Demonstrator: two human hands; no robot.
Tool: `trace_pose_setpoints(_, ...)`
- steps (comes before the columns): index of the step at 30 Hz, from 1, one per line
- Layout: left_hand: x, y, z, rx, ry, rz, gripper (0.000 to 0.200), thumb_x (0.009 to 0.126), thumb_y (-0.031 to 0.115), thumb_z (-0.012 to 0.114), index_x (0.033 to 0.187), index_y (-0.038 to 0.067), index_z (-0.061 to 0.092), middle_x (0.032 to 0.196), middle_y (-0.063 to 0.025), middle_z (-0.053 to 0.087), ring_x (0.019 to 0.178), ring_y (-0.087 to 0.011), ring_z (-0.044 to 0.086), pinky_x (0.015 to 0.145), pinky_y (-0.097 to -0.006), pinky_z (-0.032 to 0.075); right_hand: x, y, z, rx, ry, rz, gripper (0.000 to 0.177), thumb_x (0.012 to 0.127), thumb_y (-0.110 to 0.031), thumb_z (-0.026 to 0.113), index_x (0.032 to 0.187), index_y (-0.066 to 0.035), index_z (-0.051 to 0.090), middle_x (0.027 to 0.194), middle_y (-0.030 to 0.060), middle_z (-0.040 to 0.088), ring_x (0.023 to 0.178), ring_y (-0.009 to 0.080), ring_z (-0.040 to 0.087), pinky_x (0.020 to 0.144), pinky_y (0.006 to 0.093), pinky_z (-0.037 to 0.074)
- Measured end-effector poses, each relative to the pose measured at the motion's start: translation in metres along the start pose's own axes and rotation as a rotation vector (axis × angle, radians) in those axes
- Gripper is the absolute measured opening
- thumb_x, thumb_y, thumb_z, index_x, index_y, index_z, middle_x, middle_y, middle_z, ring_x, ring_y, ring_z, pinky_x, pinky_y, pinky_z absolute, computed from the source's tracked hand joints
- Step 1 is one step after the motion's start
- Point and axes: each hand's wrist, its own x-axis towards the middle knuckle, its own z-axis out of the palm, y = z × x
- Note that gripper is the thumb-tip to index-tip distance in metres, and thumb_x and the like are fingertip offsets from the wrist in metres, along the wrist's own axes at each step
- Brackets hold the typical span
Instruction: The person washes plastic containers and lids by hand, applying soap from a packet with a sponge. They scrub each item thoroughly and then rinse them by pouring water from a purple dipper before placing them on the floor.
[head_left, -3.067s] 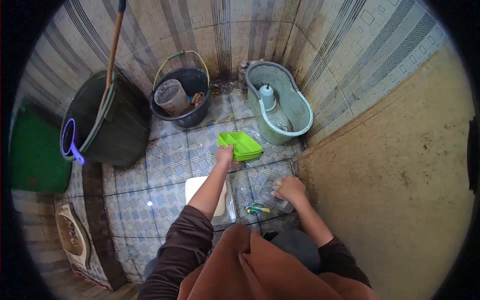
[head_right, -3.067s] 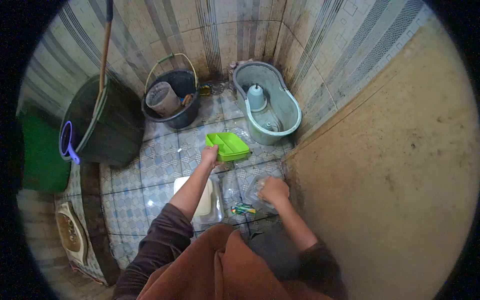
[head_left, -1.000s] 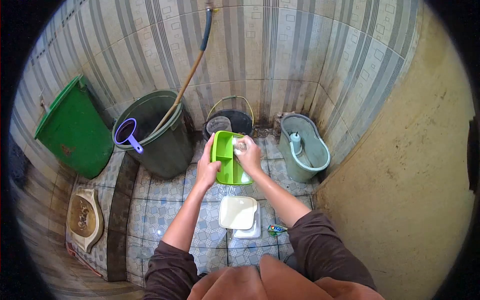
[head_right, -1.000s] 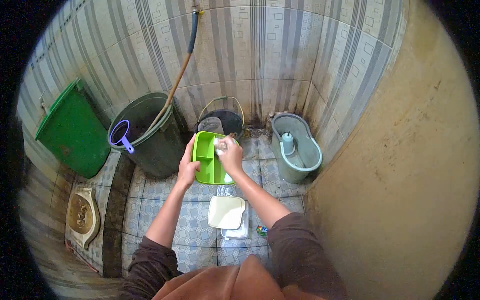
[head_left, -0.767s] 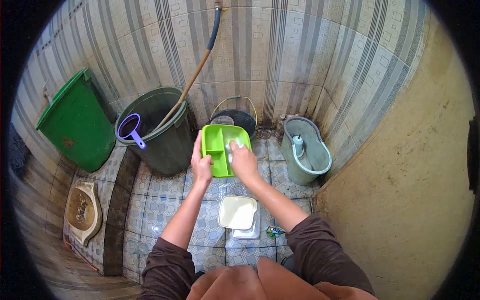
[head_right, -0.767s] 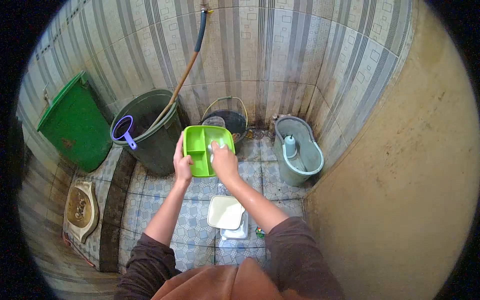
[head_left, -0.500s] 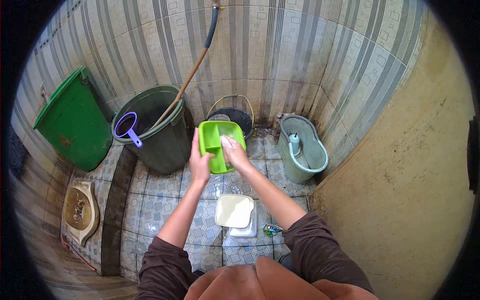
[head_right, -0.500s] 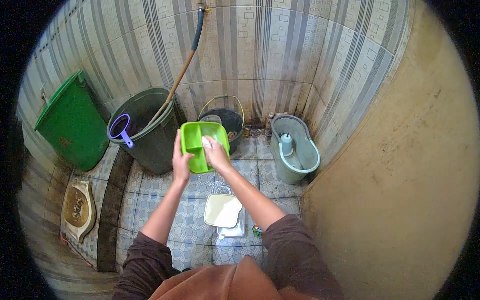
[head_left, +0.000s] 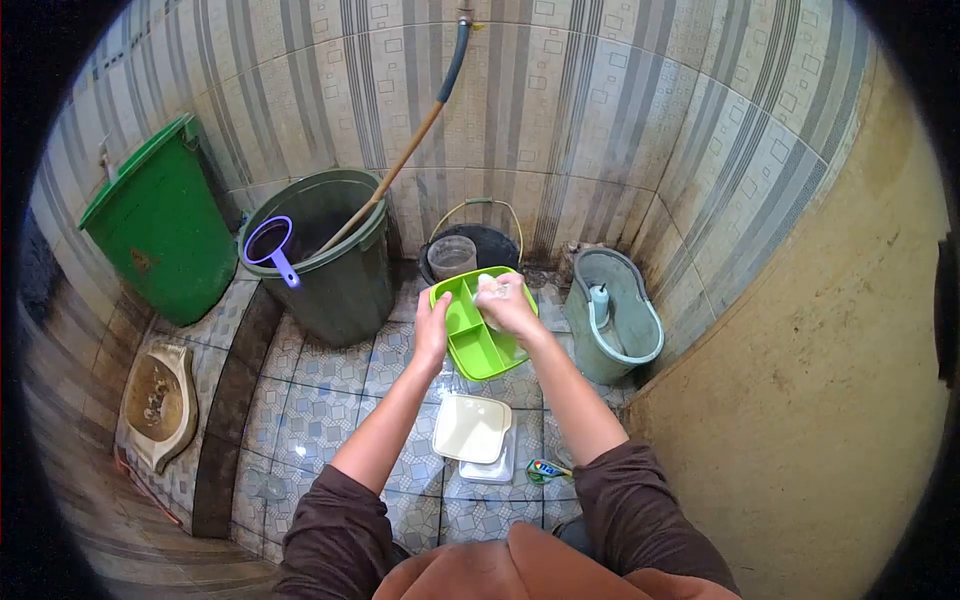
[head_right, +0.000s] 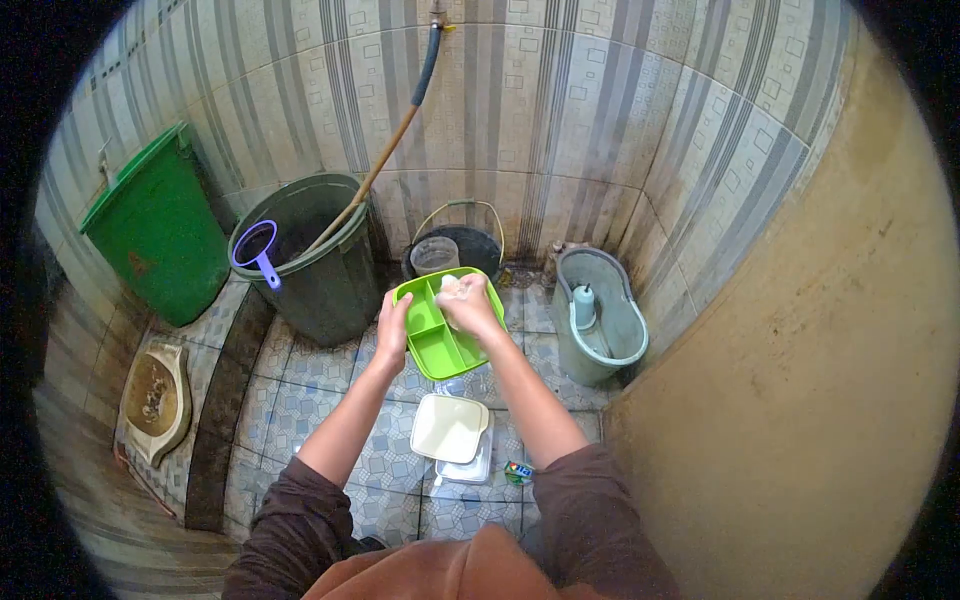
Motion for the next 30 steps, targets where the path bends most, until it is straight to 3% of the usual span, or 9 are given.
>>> trace_pose_setpoints(2, -0.003, 0.009, 0.001, -0.079, 0.066, -0.135, 0.029, 0.083, 0.025, 0.043, 0.103, 0.004, 0.043, 0.095, -0.0069, 0.049, 0.086, -0.0130, 0.046, 0.077, -0.0256, 0.037, 0.012, 0.003, -0.002, 0.294, 0.034, 0.073, 0.053, 0.063, -0.020, 0.066, 0.103, 0.000, 0.036, 0.090, 0.0111, 0.049, 0.080, 0.0184, 0.050, 0.071, 0.0289, 0.042)
trace_pose_setpoints(7, -0.004, 0.000, 0.000, 0.107, 0.091, 0.018, 0.034, 0.086, 0.031, 0.039, 0.104, 0.003, 0.043, 0.094, -0.0075, 0.050, 0.085, -0.0132, 0.047, 0.077, -0.0262, 0.037, -0.031, -0.065, -0.006, -0.310, 0.126, -0.535, 0.026, 0.056, -0.012, 0.062, 0.080, -0.002, 0.057, 0.073, 0.0174, 0.055, 0.071, 0.0311, 0.055, 0.065, 0.0353, 0.044)
trace_pose_setpoints(9, -0.003, -0.005, 0.001, 0.174, 0.136, 0.146, 0.038, 0.085, 0.035, 0.038, 0.105, 0.004, 0.041, 0.091, -0.0135, 0.054, 0.084, -0.0205, 0.051, 0.074, -0.0310, 0.039, -0.032, -0.048, 0.015, -0.421, 0.037, -0.530, 0.026, 0.061, -0.009, 0.059, 0.086, -0.001, 0.055, 0.076, 0.0181, 0.057, 0.070, 0.0318, 0.056, 0.064, 0.0362, 0.044)
trace_pose_setpoints(13, -0.009, -0.005, -0.003, 0.288, 0.161, 0.094, 0.035, 0.086, 0.036, 0.035, 0.107, 0.009, 0.041, 0.091, -0.0141, 0.055, 0.082, -0.0253, 0.054, 0.072, -0.0338, 0.041, -0.038, -0.036, 0.037, -0.342, -0.055, -0.576, 0.014, 0.073, -0.011, 0.049, 0.079, 0.002, 0.051, 0.067, 0.0229, 0.053, 0.066, 0.0382, 0.053, 0.060, 0.0421, 0.043)
trace_pose_setpoints(20, -0.012, -0.031, -0.006, 0.155, 0.008, 0.082, 0.035, 0.087, 0.033, 0.029, 0.104, 0.005, 0.043, 0.095, -0.0119, 0.052, 0.090, -0.0208, 0.049, 0.079, -0.0301, 0.036, -0.038, -0.034, 0.024, -0.415, -0.216, -0.470, 0.017, 0.072, -0.010, 0.049, 0.084, 0.001, 0.050, 0.074, 0.0246, 0.054, 0.070, 0.0342, 0.055, 0.060, 0.0408, 0.044)
trace_pose_setpoints(24, -0.002, -0.001, -0.010, 0.155, -0.027, 0.084, 0.030, 0.087, 0.024, 0.030, 0.102, 0.003, 0.045, 0.093, -0.0078, 0.051, 0.087, -0.0139, 0.047, 0.077, -0.0266, 0.037, -0.036, -0.037, 0.027, -0.550, -0.143, -0.566, 0.018, 0.072, -0.009, 0.048, 0.087, -0.001, 0.055, 0.082, 0.0230, 0.052, 0.067, 0.0371, 0.054, 0.059, 0.0411, 0.044)
trace_pose_setpoints(26, -0.002, 0.015, -0.012, 0.148, -0.025, 0.074, 0.029, 0.086, 0.022, 0.032, 0.103, 0.004, 0.047, 0.093, -0.0100, 0.053, 0.088, -0.0163, 0.050, 0.076, -0.0276, 0.038, -0.040, -0.041, 0.023, -0.557, -0.169, -0.515, 0.016, 0.072, -0.011, 0.049, 0.085, -0.004, 0.056, 0.090, 0.0179, 0.051, 0.077, 0.0342, 0.054, 0.064, 0.0411, 0.042)
trace_pose_setpoints(28, -0.005, 0.036, -0.007, 0.463, -0.001, 0.148, 0.029, 0.085, 0.024, 0.033, 0.104, 0.008, 0.048, 0.093, -0.0129, 0.055, 0.088, -0.0208, 0.053, 0.074, -0.0298, 0.040, -0.034, -0.044, 0.018, -0.786, 0.039, -0.867, 0.014, 0.074, -0.011, 0.045, 0.077, -0.005, 0.057, 0.090, 0.0134, 0.050, 0.085, 0.0296, 0.051, 0.074, 0.0442, 0.036)
trace_pose_setpoints(30, 0.000, 0.028, -0.010, 0.458, -0.036, 0.088, 0.028, 0.084, 0.024, 0.035, 0.105, 0.011, 0.048, 0.093, -0.0148, 0.056, 0.087, -0.0246, 0.054, 0.074, -0.0314, 0.040, -0.034, -0.047, 0.019, -0.694, 0.145, -0.787, 0.014, 0.071, -0.012, 0.049, 0.082, -0.004, 0.053, 0.086, 0.0138, 0.050, 0.082, 0.0301, 0.051, 0.072, 0.0443, 0.037)
